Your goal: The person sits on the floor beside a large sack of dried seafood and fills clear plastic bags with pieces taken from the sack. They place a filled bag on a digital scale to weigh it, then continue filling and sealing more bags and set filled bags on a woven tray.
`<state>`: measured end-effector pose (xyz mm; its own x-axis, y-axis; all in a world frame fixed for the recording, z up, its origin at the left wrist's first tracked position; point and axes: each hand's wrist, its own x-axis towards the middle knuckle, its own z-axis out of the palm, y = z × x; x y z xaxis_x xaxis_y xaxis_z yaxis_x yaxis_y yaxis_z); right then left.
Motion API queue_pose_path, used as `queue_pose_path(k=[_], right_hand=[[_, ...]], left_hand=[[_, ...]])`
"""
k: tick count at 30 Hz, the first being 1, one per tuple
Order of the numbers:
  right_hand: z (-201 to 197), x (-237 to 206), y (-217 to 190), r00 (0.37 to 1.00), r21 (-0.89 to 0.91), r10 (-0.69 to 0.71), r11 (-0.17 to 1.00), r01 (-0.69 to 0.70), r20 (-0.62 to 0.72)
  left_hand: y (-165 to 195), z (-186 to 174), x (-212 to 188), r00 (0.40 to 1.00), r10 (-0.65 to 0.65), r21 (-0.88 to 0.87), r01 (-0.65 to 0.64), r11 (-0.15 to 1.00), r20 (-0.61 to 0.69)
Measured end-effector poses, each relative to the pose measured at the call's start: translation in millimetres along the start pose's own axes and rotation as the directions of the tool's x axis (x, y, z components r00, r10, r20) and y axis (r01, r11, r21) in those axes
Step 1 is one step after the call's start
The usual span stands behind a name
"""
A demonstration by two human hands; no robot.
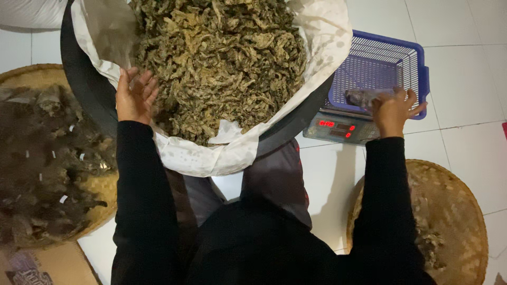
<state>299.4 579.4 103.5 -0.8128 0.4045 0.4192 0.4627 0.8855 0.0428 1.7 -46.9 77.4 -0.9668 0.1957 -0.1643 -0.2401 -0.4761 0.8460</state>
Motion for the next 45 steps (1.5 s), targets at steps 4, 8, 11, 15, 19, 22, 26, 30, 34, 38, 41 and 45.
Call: queue_pose_path(k=[4,8,11,15,19,22,26,30,34,38,41,45], right_hand=[[0,5,1,0.996,-0.101,0.004,0.995,0.005,0.088],[1,9,-1,0.996,-0.168,-0.022,0.985,0.037,0.088],[-1,6,-1,0.999,-0.075,0.024,0.997,-0.027,-0.035],[-5,-3,5,0.997,-0.157,0.077,0.985,-0.077,-0.007],[-2,-5,10,0.999,-0.305,0.048,0.952,-0.041,0.016],[-1,-4,10,1.0,-0.292,0.022,0.956,-0.024,-0.01],[-10,-11,13,0.997,-0.183,-0.029,0.983,0.015,-0.07],[-25,-23,22,0.995,-0.231,0.007,0.973,-0.03,-0.099],[-52,-31,25,0.988,-0.202,-0.007,0.979,-0.025,-0.156],[-108,-37,3,0.99,-0.055,-0.022,0.998,0.014,-0.143],[-159,-34,-37,0.987,0.225,-0.021,0.973,0.057,-0.158],[-209,-18,-110,0.984,0.45,-0.069,0.883,0.136,-0.162]], left_hand=[[0,0,-3,1.0,0.008,0.022,-0.007,1.0,-0.016],[0,2,-6,1.0,0.016,0.051,-0.015,0.999,-0.023],[0,2,-5,0.999,0.012,0.063,-0.009,0.998,-0.037],[-1,-2,-3,1.0,0.007,0.053,-0.006,0.999,-0.013],[-3,-3,-1,1.0,-0.005,0.039,0.006,0.999,-0.026],[-3,-4,0,1.0,-0.003,0.036,0.004,0.999,-0.021],[-2,-4,2,1.0,-0.004,0.03,0.004,1.0,-0.006],[-4,-6,1,1.0,-0.001,0.03,0.001,1.0,0.001],[-6,-5,0,0.999,0.022,0.045,-0.02,0.999,-0.039],[-6,-6,1,0.999,0.004,0.002,-0.004,1.0,-0.034],[-7,-8,2,1.0,0.002,0.017,-0.001,1.0,-0.029],[-10,-10,4,0.999,0.018,0.035,-0.017,0.999,-0.034]])
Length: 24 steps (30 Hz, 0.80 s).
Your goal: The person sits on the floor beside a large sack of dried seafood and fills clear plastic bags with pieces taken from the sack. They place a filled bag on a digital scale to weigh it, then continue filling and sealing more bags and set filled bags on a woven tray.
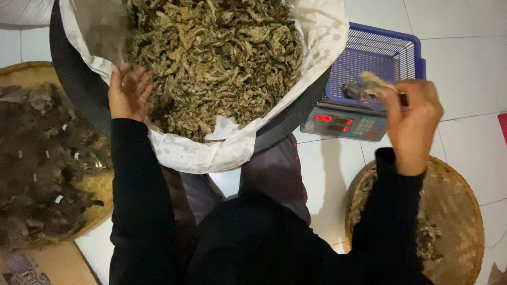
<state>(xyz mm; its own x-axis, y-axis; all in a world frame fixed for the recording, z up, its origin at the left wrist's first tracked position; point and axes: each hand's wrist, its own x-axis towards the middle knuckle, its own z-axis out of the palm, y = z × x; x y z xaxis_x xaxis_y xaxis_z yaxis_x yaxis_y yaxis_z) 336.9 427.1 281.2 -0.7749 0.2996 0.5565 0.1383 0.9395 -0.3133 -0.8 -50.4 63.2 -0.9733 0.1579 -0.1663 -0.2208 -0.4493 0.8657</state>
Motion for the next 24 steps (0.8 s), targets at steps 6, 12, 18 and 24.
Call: queue_pose_path(k=[6,12,18,24], right_hand=[[22,34,-86,0.979,0.22,-0.202,0.956,0.193,0.018],[104,21,-167,0.96,0.458,-0.253,0.872,0.172,0.121],[134,-50,-182,0.859,0.62,-0.396,0.775,0.124,0.323],[120,-64,-69,0.981,0.355,-0.173,0.925,0.132,0.085]], left_hand=[[-5,-5,5,1.0,-0.02,-0.011,0.02,1.0,0.005],[-8,-9,7,0.999,-0.026,0.003,0.026,1.0,0.032],[-10,-8,5,0.999,-0.036,-0.016,0.036,0.999,0.017],[-11,-10,6,0.999,-0.037,-0.019,0.037,0.999,0.009]])
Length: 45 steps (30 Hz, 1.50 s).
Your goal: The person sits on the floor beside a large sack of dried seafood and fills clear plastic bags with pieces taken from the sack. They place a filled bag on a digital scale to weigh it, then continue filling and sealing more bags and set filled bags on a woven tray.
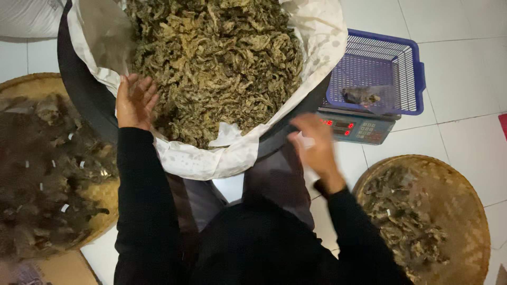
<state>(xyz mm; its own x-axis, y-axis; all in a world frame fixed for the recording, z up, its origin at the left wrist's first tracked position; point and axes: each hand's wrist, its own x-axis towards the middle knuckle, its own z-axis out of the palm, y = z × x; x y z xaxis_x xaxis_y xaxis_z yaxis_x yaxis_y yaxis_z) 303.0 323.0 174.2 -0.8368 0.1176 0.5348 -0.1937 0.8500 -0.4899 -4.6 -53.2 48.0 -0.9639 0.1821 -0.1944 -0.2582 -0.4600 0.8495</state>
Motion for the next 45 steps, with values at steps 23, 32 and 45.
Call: queue_pose_path(k=[23,32,45], right_hand=[[-120,-16,305,0.569,0.493,0.679,0.732,-0.471,-0.464],[-240,-100,285,0.483,-0.337,0.842,0.395,-0.855,-0.239],[-232,-102,315,0.509,-0.357,0.819,0.408,-0.84,-0.264]], left_hand=[[-99,-134,-344,0.59,0.585,0.732,0.015,0.682,-0.557],[-139,-137,-354,0.735,0.505,0.852,0.524,0.0,-0.453],[-121,-134,-342,0.751,0.443,0.856,0.51,0.084,-0.49]])
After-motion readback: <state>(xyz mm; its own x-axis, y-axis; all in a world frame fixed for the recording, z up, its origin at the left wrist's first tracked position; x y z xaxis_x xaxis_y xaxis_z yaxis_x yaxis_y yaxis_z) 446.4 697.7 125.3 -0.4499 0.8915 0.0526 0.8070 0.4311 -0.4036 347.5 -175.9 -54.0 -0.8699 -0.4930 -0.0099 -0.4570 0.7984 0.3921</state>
